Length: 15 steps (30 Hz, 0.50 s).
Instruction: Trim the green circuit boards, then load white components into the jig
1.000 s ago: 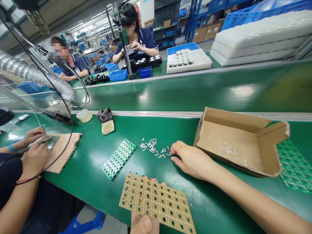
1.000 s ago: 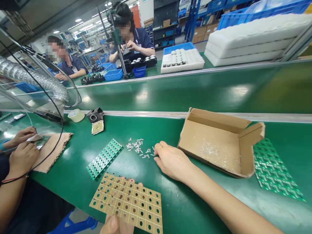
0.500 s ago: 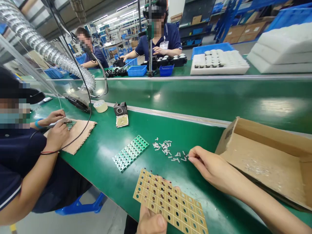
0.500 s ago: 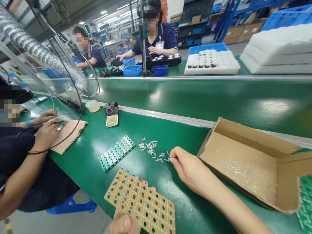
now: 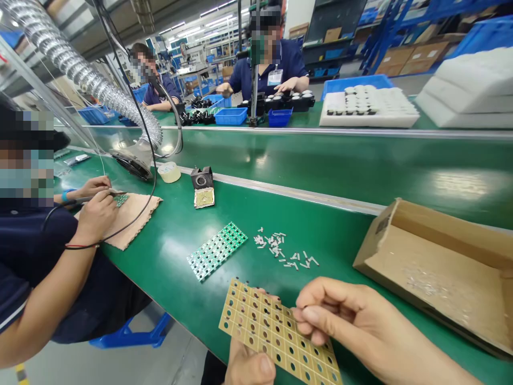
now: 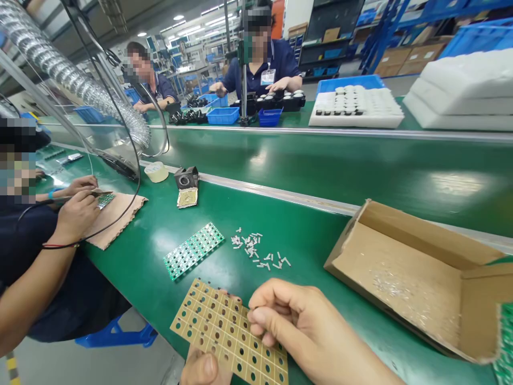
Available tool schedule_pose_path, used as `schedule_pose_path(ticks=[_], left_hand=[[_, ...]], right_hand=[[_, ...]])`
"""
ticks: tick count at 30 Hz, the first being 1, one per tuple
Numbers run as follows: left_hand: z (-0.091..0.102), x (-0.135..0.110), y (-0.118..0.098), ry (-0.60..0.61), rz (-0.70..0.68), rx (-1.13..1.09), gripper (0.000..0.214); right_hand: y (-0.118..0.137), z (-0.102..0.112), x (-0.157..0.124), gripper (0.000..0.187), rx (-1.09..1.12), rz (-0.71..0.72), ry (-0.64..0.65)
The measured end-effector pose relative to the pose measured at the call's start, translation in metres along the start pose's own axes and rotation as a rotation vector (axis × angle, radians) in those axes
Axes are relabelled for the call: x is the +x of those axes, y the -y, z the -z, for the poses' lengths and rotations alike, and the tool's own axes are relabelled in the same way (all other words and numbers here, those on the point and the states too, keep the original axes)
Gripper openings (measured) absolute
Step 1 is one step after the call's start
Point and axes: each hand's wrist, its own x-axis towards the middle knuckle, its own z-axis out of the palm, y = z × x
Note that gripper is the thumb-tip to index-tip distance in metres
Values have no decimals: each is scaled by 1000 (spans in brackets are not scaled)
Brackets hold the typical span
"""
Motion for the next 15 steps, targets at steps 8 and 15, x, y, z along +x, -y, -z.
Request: schedule_pose_path(ticks=[8, 15], left_hand=[[-13, 3, -9, 45, -39, 48, 84], [4, -6, 2, -90, 79, -47, 81]], right_hand=[[1, -22, -2, 22, -312, 263, -87], [3, -17, -3, 20, -542, 409, -177]])
